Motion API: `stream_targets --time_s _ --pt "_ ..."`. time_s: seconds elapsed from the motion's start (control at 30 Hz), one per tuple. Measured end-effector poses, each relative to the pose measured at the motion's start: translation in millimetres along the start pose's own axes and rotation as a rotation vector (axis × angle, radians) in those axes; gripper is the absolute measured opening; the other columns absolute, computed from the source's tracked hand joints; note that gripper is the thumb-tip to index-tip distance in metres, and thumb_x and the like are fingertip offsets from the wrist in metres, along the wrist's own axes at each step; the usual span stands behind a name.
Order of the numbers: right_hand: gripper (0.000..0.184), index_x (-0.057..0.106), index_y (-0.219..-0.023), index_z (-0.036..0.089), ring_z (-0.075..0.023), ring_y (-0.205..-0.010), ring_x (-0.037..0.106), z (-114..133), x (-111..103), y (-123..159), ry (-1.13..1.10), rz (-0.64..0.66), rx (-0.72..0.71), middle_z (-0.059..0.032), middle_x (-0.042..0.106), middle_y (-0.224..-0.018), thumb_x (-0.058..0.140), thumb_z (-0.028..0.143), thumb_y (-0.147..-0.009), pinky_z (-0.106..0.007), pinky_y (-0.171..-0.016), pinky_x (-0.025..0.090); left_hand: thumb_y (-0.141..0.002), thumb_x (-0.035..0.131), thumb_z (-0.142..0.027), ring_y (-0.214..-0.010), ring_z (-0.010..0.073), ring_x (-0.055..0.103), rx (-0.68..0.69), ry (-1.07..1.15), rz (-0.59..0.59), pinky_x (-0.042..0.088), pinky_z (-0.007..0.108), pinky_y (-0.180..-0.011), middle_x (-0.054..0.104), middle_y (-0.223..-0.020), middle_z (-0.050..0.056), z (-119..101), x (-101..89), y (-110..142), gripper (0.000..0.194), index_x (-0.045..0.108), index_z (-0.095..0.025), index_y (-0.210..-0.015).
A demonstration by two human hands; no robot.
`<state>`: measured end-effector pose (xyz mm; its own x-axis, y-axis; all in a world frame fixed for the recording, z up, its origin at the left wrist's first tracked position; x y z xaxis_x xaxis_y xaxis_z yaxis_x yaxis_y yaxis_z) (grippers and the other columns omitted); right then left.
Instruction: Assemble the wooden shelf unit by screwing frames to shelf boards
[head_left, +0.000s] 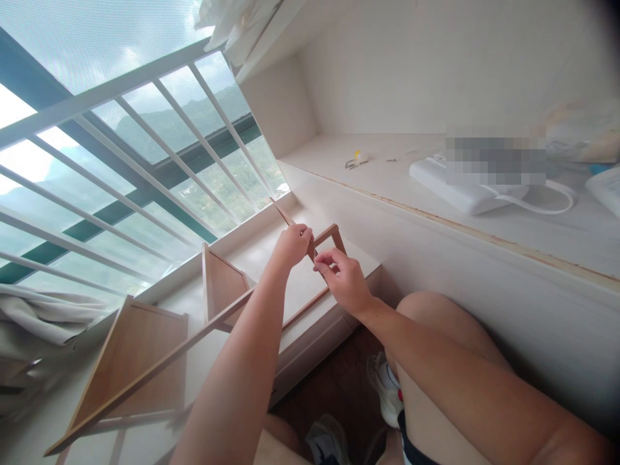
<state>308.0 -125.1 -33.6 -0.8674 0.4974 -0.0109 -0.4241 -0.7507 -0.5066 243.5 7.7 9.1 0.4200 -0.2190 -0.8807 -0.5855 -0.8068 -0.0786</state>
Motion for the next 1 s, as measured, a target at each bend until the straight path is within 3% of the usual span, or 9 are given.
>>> stream_targets --time_s 0.63,1.0 --pt "0.012 0.063 -0.091 0.022 -0.0163 -0.076 0.063 -2.6 -0.1 -1.7 -0.002 0.0 -0.001 -0.0025 0.067 -0.083 0.052 0.026 -0.088 -0.029 -0.068 0.049 -0.083 0.041 -0.032 -0.059 0.0145 0.048 0.006 -0.01 -0.003 0.034 0.027 -0.057 0.06 -0.063 0.003 -0.7 -0.3 0.0 0.028 0.058 -0.018 -0.066" --pt "0.014 0.059 -0.091 0.021 -0.0153 -0.072 0.062 -11.7 -0.5 -1.4 -0.181 -0.04 0.148 -0.0026 0.065 -0.079 0.053 0.034 -0.088 -0.025 -0.056 0.048 -0.083 0.04 -0.033 -0.056 0.0142 0.045 -0.015 -0.022 0.001 0.031 0.027 -0.054 0.057 -0.059 0.002 1.9 0.7 -0.3 0.028 0.059 -0.019 -0.067"
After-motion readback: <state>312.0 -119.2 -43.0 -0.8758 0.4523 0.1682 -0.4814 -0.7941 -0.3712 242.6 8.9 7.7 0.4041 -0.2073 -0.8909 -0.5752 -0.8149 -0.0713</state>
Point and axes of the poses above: each hand's wrist, its own y-axis away from the middle knuckle, its own x-axis out of the palm, z = x × y, the point moved 7 cm from there along -y, towards the middle knuckle
